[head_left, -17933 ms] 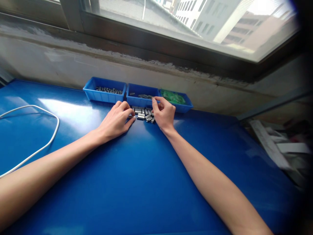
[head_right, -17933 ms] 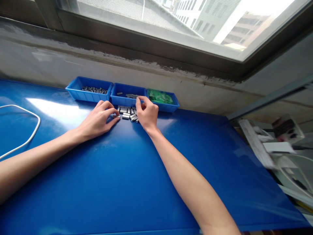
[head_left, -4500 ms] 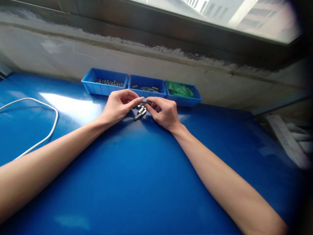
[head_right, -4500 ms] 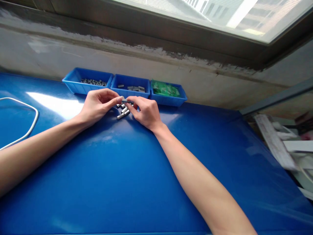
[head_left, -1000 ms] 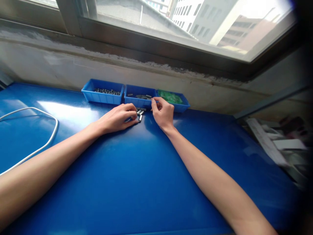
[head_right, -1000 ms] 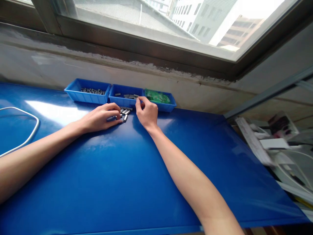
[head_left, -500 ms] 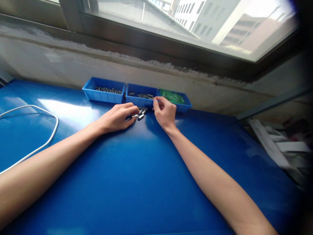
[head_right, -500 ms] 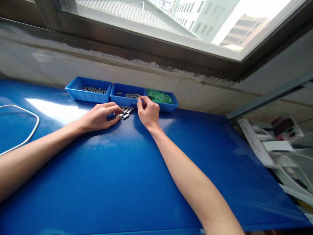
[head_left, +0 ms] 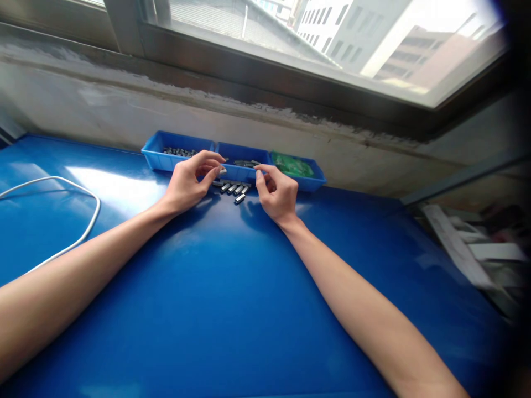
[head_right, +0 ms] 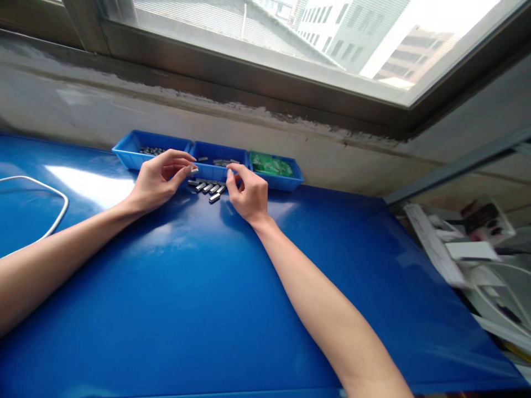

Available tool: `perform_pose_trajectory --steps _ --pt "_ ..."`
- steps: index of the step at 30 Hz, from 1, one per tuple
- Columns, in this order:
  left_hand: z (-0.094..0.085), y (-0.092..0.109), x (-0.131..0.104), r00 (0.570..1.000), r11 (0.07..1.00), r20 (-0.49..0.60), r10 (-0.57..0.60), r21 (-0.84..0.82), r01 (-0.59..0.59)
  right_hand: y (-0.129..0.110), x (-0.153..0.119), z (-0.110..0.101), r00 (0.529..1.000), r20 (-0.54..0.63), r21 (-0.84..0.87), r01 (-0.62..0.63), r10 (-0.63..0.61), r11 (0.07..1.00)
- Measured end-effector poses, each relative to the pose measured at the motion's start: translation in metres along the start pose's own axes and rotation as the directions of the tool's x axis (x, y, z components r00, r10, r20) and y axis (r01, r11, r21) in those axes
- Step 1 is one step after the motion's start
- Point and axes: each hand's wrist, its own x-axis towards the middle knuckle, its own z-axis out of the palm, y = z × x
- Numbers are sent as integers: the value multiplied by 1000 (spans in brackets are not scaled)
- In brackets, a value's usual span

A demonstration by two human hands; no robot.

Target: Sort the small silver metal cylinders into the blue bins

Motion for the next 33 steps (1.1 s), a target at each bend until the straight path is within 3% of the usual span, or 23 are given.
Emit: perform_pose_trajectory --steps 3,9,17,27,30,33 --pt "0 0 -1 999 1000 24 30 8 -30 -3 -3 0 987 108 18 121 -123 992" --pt "1 5 -3 987 983 103 120 126 -133 -6 -4 -2 907 301 10 305 -294 952" --pt "4 11 -4 958 957 172 230 136 -254 -2 -5 0 876 279 1 409 -393 913" --pt "5 12 -4 945 919 123 303 225 -324 -1 -6 3 931 173 -11 327 -321 945" --pt "5 10 -6 950 899 127 285 307 -311 3 -4 4 975 64 -76 218 -213 973" --pt "6 4 -8 926 852 245 286 378 -363 6 -2 4 997 -47 -125 51 -57 991"
